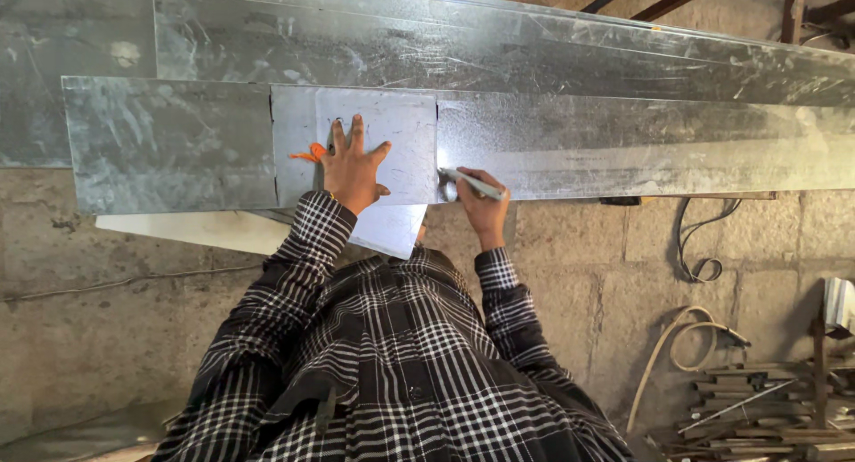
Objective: The person uses a paper template to trace outlines and mark measurements onto long metal sheets. They position the template, trace the shape with a marker, and then move the template to repeat the process on different sections of the metal. The person also uses a ruler to draw straight lines and makes additional marks with a chalk-like tool.
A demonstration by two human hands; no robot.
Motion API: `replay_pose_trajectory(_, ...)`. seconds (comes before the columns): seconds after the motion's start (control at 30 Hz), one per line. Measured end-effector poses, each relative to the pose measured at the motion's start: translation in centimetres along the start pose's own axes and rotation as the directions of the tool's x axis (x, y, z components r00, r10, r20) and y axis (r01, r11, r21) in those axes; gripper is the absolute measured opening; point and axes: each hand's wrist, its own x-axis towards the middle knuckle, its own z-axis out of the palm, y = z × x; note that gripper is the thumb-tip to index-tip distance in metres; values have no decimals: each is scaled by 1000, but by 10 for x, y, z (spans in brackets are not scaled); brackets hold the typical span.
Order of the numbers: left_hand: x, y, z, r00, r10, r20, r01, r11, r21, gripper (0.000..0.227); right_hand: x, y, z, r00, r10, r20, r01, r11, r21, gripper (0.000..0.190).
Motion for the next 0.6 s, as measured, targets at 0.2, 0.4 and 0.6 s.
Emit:
replay_pose_trajectory(0.2, -1, 0, -1, 1000, 2, -25, -2, 1000, 1, 89, -13, -18, 8, 978, -196, -72, 191, 979, -71, 13)
replay_pose_trajectory(0.4, 0, 0, 1, 1000, -9, -14, 9, 1000, 10, 88, -15, -31, 14, 981, -151, -119, 133, 980, -150, 15)
replay_pose_trajectory(0.6, 0, 0, -1, 1000, -13, 20, 12, 1000, 20, 88, -15, -26, 10, 964, -261, -53, 239, 935, -261, 17)
